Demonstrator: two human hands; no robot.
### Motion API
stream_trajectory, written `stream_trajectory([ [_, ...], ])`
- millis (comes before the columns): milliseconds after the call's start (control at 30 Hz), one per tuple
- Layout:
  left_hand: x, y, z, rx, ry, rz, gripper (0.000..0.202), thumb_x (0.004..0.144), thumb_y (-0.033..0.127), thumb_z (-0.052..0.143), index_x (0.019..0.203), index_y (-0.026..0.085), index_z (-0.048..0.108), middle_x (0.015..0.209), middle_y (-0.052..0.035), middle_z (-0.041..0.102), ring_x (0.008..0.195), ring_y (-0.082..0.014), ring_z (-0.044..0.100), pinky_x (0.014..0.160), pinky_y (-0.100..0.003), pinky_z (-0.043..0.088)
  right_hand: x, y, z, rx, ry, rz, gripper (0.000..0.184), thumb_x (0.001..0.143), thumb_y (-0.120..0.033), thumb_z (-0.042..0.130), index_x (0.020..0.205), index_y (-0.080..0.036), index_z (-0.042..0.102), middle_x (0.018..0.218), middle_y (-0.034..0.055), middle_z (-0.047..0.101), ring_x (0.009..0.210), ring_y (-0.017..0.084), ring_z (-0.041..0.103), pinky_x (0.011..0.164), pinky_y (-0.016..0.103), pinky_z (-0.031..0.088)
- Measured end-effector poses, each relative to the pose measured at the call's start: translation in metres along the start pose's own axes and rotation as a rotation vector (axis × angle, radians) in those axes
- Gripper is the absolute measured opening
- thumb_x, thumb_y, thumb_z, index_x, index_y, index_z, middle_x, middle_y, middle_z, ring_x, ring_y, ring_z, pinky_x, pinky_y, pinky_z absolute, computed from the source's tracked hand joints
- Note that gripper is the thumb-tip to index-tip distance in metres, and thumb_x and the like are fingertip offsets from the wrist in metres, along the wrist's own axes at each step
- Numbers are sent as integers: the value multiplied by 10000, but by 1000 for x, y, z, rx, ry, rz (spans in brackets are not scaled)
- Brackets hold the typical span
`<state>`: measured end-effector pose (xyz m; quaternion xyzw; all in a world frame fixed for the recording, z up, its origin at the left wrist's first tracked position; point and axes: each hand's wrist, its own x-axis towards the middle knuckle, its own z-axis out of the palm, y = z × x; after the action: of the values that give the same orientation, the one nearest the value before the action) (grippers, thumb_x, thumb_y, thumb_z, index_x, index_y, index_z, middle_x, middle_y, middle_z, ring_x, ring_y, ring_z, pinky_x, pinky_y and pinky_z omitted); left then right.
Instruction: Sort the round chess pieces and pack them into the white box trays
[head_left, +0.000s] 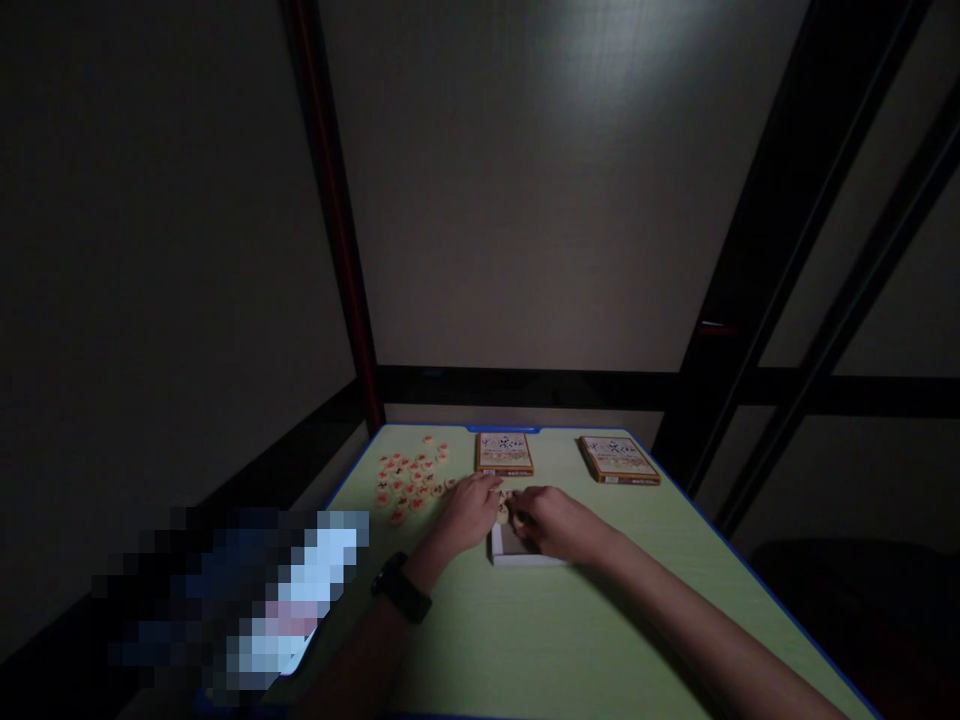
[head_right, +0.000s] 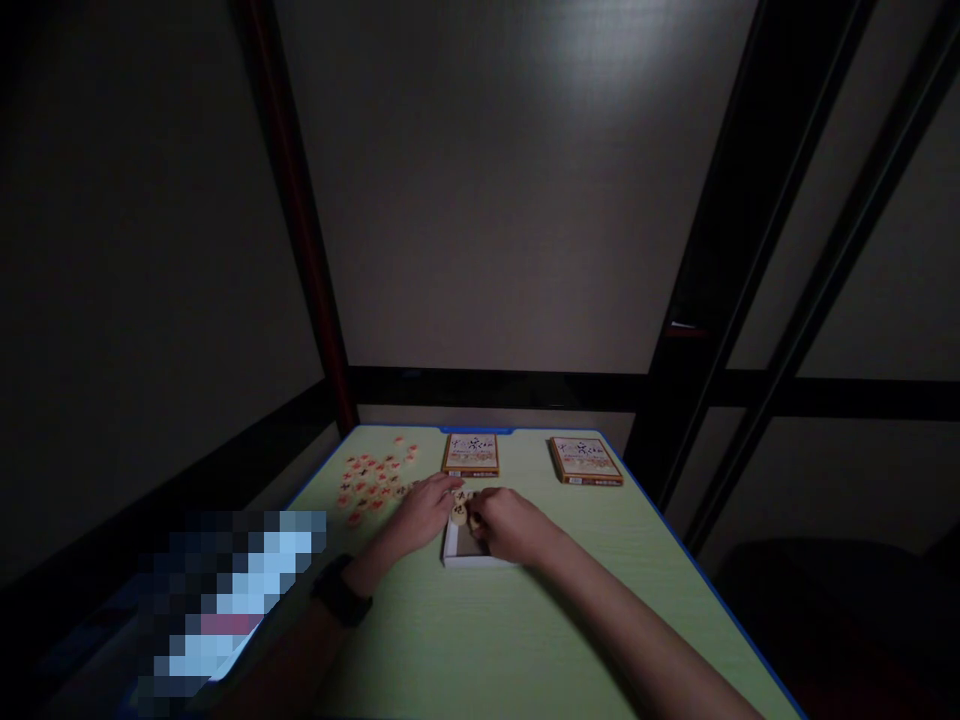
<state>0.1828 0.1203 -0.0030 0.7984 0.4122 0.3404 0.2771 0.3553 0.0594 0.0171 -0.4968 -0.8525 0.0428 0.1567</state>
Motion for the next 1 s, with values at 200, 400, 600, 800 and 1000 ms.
stream_trajectory([
  [200, 0, -7, 2, -67, -20, 19, 318, 801, 145, 540, 1035, 209, 745, 1153, -97, 707, 1174, -262, 587, 1105, -372, 381, 1, 1, 5, 14, 31, 58, 225, 791, -63, 607, 988, -131, 691, 965, 106, 630, 831, 185, 624, 768, 263, 481],
  [400, 0, -6, 2, -13, -50, 35, 355, 819, 139, 497, 1084, 179, 730, 1184, -121, 687, 1186, -259, 577, 1110, -373, 378, 3, 5, 12, 56, 100, 55, 221, 791, -53, 627, 980, -144, 695, 959, 92, 617, 865, 191, 619, 789, 274, 489],
  [600, 0, -7, 4, -2, -53, 38, 369, 808, 154, 508, 1111, 184, 718, 1203, -113, 675, 1199, -249, 565, 1118, -369, 368, 1, 12, -7, 88, 146, 82, 148, 748, -129, 748, 886, -163, 706, 924, 73, 662, 835, 195, 630, 737, 261, 462],
  [800, -1, -6, 4, 21, -70, 58, 390, 809, 147, 483, 1124, 177, 711, 1177, -118, 685, 1181, -252, 572, 1094, -361, 392, -2, 11, -18, 15, 67, 136, 134, 739, -225, 785, 863, -216, 734, 789, 32, 727, 735, 195, 650, 623, 248, 382],
  [1000, -1, -8, 6, 2, -74, 86, 392, 825, 147, 468, 1142, 164, 698, 1199, -125, 675, 1207, -251, 561, 1113, -370, 380, 1, 3, -5, -62, 30, 114, 235, 776, -246, 744, 1011, -231, 739, 863, 58, 768, 774, 222, 691, 642, 263, 403],
])
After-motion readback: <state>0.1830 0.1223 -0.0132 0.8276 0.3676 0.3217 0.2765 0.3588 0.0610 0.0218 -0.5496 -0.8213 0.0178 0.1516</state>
